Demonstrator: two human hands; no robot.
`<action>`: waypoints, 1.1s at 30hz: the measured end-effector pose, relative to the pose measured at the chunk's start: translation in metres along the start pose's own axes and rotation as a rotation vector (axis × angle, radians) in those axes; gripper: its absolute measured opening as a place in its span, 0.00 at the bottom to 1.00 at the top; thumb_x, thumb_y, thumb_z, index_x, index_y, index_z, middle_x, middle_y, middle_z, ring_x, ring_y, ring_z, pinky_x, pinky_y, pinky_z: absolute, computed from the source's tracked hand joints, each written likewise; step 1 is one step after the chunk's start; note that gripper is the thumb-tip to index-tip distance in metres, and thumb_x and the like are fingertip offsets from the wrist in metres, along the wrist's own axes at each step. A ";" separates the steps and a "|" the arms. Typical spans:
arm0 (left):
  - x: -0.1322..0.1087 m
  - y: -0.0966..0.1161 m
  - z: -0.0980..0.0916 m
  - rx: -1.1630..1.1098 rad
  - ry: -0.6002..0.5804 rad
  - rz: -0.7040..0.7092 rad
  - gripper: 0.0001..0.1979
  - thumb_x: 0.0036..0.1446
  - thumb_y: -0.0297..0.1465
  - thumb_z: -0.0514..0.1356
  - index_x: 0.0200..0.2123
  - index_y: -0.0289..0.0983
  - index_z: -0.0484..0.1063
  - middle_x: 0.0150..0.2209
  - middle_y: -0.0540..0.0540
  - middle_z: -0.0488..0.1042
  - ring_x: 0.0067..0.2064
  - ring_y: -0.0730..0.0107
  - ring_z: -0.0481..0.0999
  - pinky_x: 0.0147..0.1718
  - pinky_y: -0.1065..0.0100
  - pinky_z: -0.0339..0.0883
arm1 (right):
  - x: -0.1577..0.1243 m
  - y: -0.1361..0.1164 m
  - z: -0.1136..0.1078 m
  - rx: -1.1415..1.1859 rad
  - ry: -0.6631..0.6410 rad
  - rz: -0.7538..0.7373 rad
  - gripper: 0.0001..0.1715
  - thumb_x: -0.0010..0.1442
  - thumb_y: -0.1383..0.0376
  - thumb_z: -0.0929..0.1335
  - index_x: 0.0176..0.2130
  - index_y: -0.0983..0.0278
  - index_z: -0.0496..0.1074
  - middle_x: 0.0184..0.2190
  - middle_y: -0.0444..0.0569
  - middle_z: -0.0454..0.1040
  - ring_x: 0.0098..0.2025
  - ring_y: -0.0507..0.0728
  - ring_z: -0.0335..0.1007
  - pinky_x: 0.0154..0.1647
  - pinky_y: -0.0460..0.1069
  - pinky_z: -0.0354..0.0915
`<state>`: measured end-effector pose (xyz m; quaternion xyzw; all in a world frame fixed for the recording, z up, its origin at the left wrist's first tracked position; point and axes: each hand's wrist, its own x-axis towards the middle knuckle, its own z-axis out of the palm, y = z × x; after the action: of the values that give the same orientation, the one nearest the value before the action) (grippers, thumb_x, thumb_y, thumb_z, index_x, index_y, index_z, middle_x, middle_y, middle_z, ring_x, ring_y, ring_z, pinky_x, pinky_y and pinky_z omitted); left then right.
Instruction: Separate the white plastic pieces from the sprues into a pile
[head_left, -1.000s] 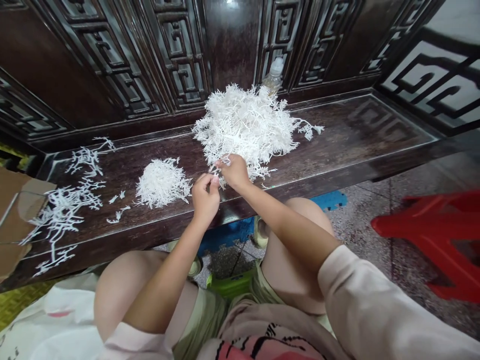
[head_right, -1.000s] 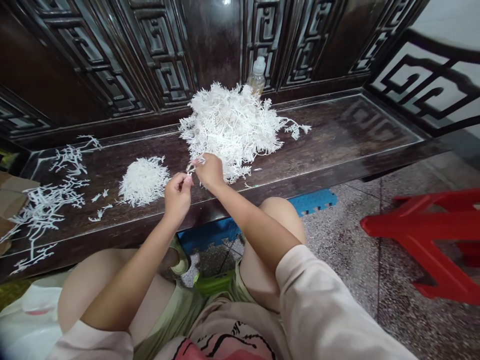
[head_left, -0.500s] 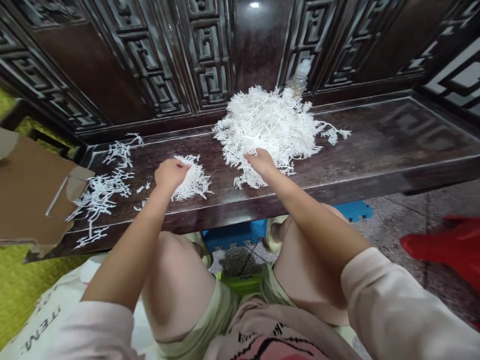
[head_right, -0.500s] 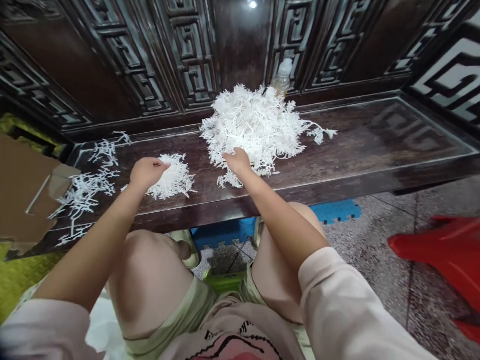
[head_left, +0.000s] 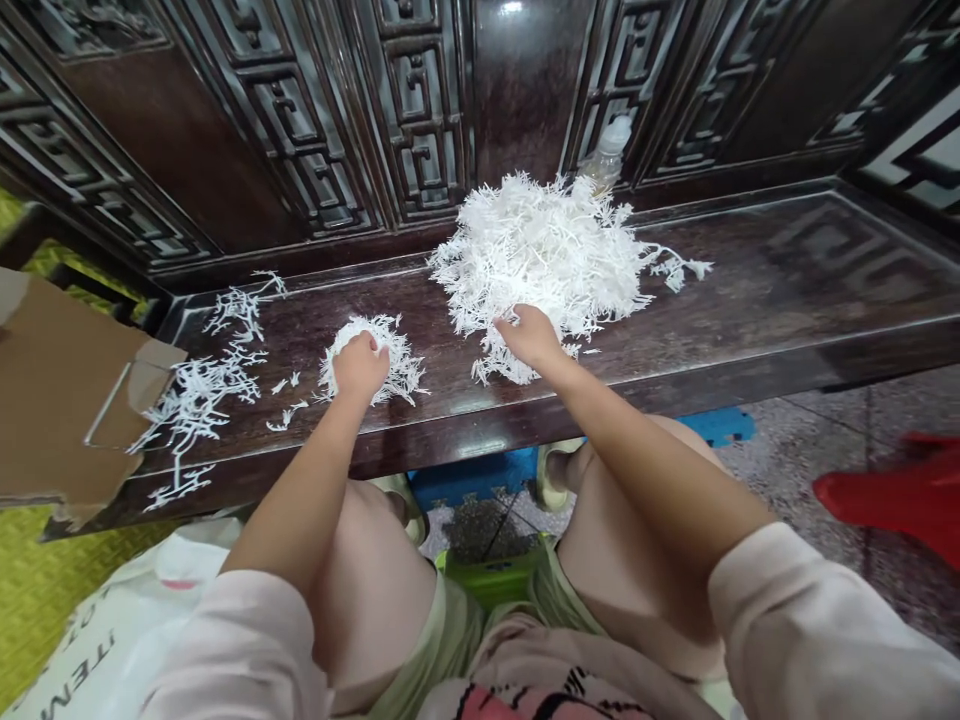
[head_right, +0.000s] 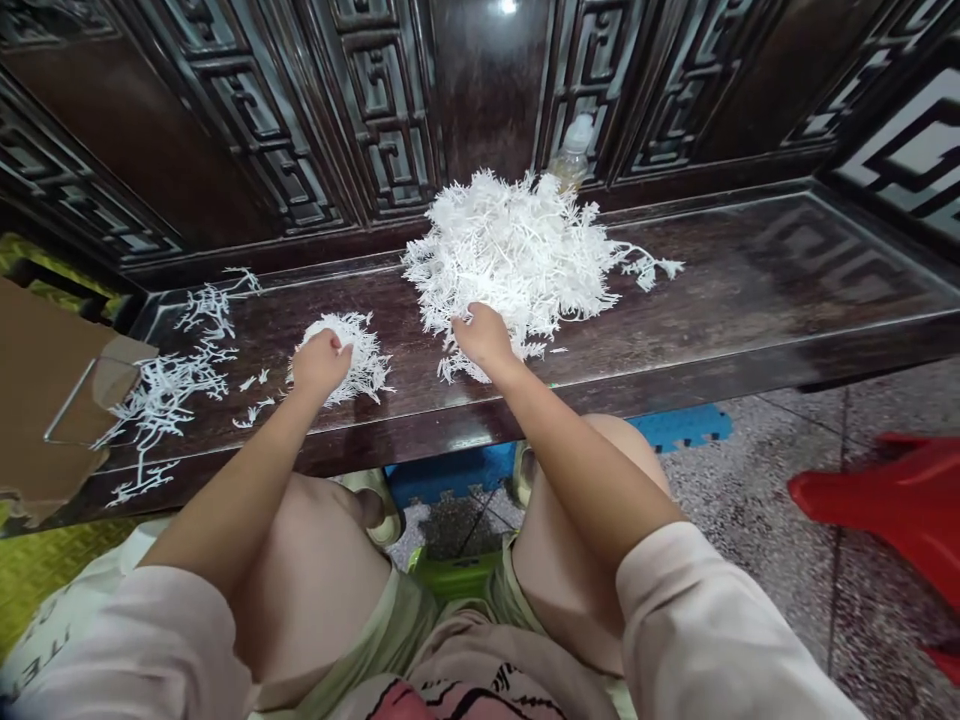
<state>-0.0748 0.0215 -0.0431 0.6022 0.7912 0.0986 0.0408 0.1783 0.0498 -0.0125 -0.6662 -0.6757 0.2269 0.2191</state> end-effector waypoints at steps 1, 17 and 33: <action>-0.003 0.006 0.002 -0.025 -0.060 0.085 0.12 0.49 0.38 0.52 0.31 0.37 0.69 0.31 0.43 0.72 0.33 0.62 0.70 0.30 0.66 0.57 | -0.001 -0.001 0.000 -0.024 -0.008 -0.001 0.20 0.54 0.57 0.59 0.40 0.69 0.66 0.37 0.58 0.70 0.41 0.62 0.66 0.41 0.52 0.60; -0.005 0.015 0.032 -0.100 -0.396 0.167 0.12 0.51 0.35 0.50 0.23 0.36 0.68 0.30 0.42 0.72 0.33 0.65 0.69 0.32 0.68 0.59 | -0.011 -0.010 -0.007 -0.321 -0.142 0.034 0.16 0.54 0.58 0.60 0.36 0.66 0.68 0.38 0.56 0.71 0.42 0.63 0.67 0.40 0.55 0.59; -0.076 0.097 -0.010 -0.680 -0.365 0.162 0.16 0.49 0.38 0.55 0.39 0.36 0.67 0.33 0.45 0.72 0.32 0.68 0.70 0.32 0.68 0.61 | -0.028 -0.033 -0.008 0.714 -0.355 0.159 0.19 0.51 0.53 0.62 0.27 0.67 0.66 0.25 0.48 0.69 0.24 0.49 0.61 0.28 0.46 0.57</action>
<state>0.0354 -0.0278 -0.0176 0.6225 0.6429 0.2494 0.3702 0.1574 0.0219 0.0140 -0.5490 -0.5281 0.5751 0.2983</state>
